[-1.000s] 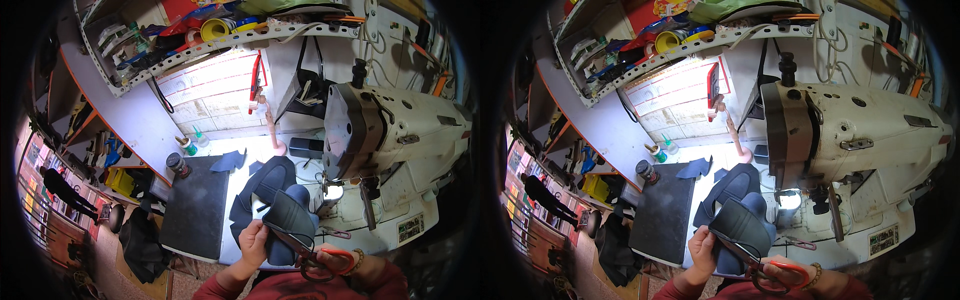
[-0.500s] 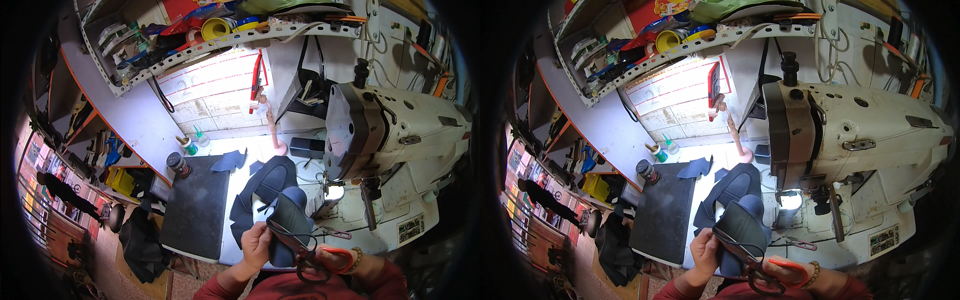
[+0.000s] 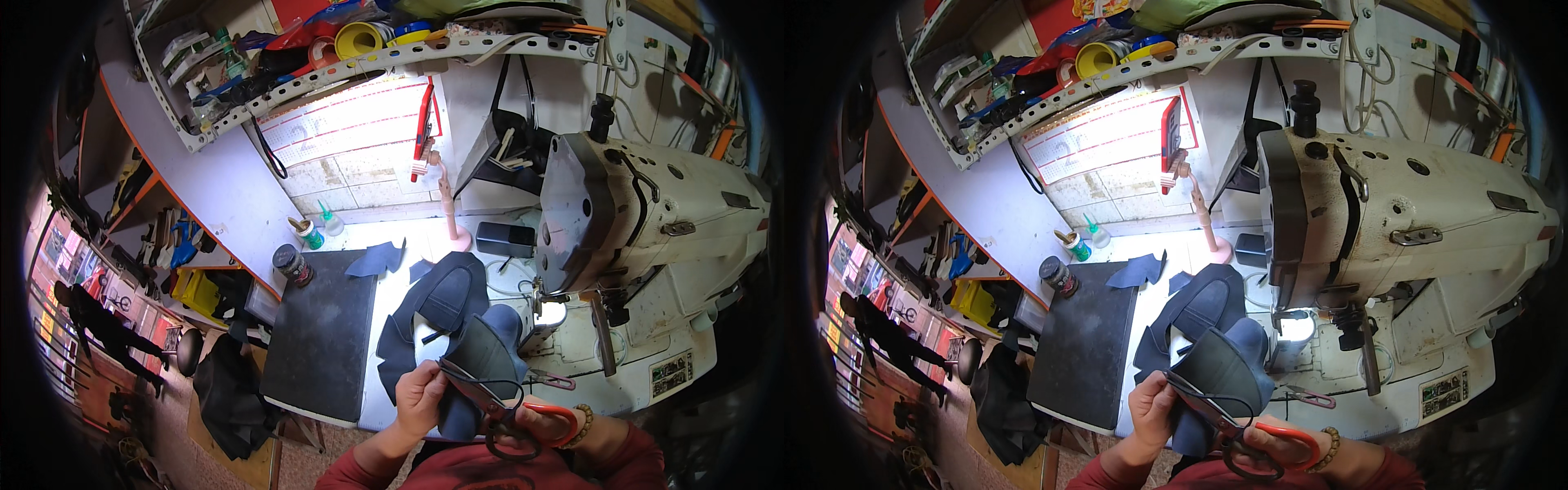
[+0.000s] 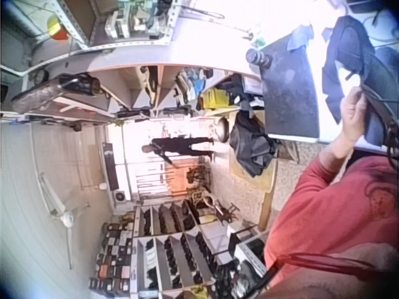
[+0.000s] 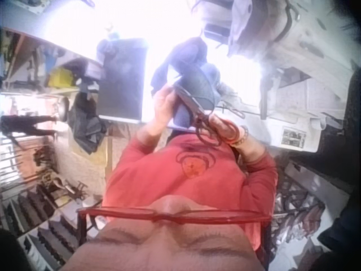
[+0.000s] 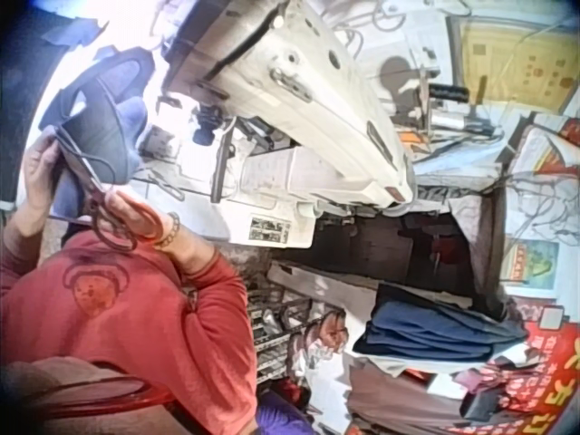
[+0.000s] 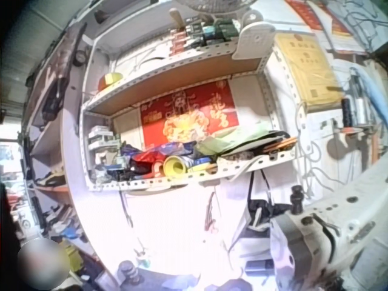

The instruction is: The person sews a black fabric piece on a sewing machine, then uses scissors to trim excess material and threads. The person handles the fabric with both hands, aligning it under the needle and cutting along the edges.

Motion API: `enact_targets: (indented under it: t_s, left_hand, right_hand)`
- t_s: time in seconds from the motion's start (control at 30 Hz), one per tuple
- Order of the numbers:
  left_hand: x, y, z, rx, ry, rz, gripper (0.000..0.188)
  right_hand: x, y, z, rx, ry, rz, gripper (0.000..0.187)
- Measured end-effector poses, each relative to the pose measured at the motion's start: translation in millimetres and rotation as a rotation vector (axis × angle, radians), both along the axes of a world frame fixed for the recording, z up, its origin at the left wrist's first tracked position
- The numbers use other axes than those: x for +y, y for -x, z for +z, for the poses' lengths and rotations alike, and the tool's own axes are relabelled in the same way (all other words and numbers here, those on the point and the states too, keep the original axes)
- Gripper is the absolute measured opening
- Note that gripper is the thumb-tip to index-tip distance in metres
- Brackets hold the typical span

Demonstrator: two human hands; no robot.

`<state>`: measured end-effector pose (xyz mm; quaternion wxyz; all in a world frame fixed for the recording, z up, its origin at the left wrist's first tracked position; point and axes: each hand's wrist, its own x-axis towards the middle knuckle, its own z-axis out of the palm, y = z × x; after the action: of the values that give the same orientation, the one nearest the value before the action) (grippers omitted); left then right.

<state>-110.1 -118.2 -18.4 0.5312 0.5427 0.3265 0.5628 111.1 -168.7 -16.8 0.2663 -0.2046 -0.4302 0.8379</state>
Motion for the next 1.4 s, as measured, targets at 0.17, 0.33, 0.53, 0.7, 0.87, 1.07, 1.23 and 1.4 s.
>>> enact_targets:
  t_s: [0.17, 0.33, 0.53, 0.7, 0.87, 1.07, 1.23, 1.4]
  left_hand:
    - [4.0, 2.9, 6.0, 0.223, -0.182, 0.098, 0.008]
    - [11.8, 2.3, 13.4, 0.415, -0.431, 0.203, 0.007]
    - [24.8, 9.3, 2.5, 0.322, -0.198, 0.272, 0.010]
    - [44.1, 15.0, -21.3, 0.267, 0.065, 0.128, 0.013]
    - [35.1, 10.9, -33.8, 0.261, 0.134, 0.060, 0.013]
    - [17.8, -6.4, -29.6, -0.086, 0.369, -0.282, 0.019]
    - [4.2, 9.5, -24.7, -0.268, 0.404, -0.431, 0.048]
    - [-13.8, 16.5, -50.5, 0.132, 0.141, 0.187, 0.040]
  right_hand:
    - [2.7, -5.5, 15.2, -0.055, -0.032, -0.007, 0.065]
    - [8.1, -5.7, 13.6, -0.229, -0.217, -0.060, 0.043]
    - [0.9, -15.4, 6.6, -0.692, -1.050, -0.287, 0.045]
    - [-7.3, -34.6, 5.5, -1.118, -1.127, -0.389, 0.043]
    - [-7.5, -32.2, -0.2, -0.743, -0.260, -0.271, 0.041]
    - [15.5, 18.4, -14.3, -0.361, -0.146, -0.434, 0.057]
    - [19.9, 46.2, -19.4, -0.177, -0.111, -0.699, 0.058]
    - [20.6, 47.4, -25.7, -0.287, -0.161, -0.788, 0.055]
